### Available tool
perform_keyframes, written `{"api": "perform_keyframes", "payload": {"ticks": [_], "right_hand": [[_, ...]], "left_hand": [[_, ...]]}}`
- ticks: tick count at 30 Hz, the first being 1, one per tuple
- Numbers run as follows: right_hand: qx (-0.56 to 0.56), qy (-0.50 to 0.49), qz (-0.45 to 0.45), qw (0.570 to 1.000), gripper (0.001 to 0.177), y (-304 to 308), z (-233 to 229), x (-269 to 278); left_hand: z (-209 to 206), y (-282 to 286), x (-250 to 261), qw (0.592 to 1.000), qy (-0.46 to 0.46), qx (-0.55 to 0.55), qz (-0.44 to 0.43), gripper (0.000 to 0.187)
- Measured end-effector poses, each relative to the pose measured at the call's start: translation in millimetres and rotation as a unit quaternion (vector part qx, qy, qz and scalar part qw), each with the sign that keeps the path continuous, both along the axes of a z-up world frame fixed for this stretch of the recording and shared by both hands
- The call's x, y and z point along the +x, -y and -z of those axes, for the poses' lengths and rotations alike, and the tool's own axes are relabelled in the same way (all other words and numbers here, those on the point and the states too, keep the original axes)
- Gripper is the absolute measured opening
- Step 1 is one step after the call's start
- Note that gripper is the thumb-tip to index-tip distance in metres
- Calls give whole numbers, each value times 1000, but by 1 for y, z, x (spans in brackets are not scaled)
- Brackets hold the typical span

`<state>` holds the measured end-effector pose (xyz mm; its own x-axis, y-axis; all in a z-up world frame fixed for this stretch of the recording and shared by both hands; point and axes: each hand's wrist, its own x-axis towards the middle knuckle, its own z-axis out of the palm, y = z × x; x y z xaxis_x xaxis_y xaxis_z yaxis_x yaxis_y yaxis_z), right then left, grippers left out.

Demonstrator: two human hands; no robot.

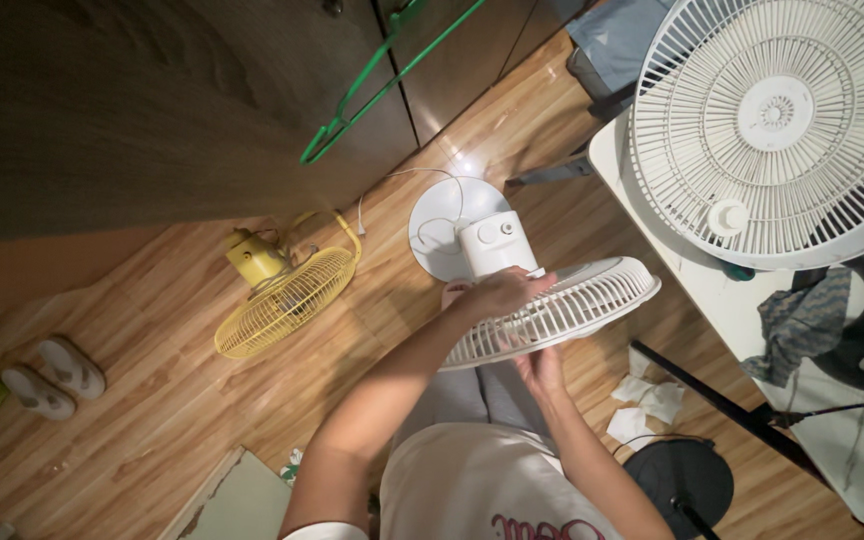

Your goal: The person reassembles a white electric fan by attaching the fan blade to the motor shaft, securing it with a nut, and then attaching the front grille. The person uses a screwdriver to tighten the nut and then places the fan on the floor.

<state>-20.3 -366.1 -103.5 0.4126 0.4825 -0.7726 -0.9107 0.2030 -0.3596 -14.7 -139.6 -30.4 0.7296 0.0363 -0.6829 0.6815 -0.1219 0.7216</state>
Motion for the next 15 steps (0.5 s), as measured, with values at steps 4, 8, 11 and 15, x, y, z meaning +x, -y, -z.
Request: {"api": "perform_keyframes", "payload": {"ticks": [4, 8, 11, 15], "right_hand": [[-1, 26, -11, 1000, 46, 3, 17, -5], [11, 39, 5, 999, 42, 16, 30, -8], [8, 70, 7, 998, 40, 22, 38, -12], [-9, 92, 6, 996, 41, 25, 44, -17]], "left_hand": [[-13, -10, 0, 998, -42, -48, -24, 81], [-27, -11, 5, 996, -64, -51, -19, 80], [-25, -10, 8, 995, -93, -29, -5, 81], [-10, -6, 15, 996, -83, -28, 32, 86]]}}
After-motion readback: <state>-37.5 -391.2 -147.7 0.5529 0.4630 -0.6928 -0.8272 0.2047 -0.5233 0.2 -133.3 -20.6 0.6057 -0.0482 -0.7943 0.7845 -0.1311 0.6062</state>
